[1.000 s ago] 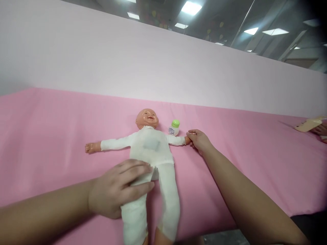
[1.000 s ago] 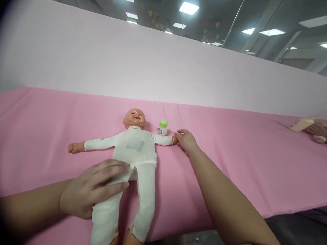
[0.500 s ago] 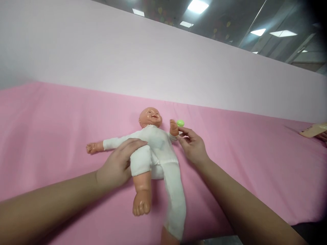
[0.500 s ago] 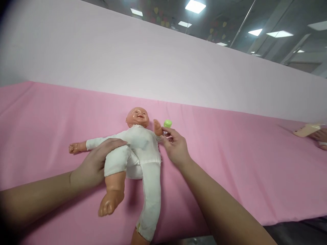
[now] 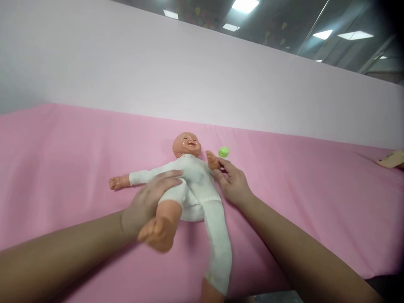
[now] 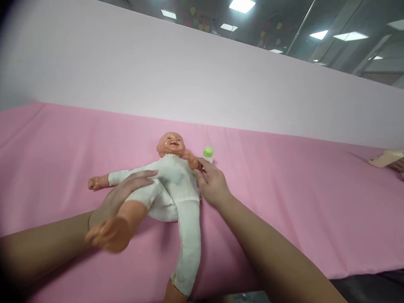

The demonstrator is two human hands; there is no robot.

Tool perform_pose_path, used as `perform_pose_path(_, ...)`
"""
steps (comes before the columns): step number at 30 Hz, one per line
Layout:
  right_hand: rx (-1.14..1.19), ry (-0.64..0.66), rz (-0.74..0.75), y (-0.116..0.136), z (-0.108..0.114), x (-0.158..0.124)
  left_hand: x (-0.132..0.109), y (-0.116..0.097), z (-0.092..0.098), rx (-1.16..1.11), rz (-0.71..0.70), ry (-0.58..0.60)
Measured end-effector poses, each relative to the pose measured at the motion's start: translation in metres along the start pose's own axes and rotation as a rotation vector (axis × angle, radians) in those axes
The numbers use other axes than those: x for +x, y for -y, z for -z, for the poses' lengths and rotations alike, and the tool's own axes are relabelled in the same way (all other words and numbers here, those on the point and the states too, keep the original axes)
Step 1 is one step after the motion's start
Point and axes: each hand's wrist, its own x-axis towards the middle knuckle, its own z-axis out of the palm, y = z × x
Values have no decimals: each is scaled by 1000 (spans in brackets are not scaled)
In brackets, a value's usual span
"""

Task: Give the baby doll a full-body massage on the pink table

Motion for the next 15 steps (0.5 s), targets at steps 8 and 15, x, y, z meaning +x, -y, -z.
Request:
perform_pose_path(8, 206, -221, -485, -62, 33, 17, -3, -37, 3, -12, -459, 168)
perform_pose_path(15, -130, -120, -609, -80, 40, 24, -6, -35, 1, 11, -444, 98)
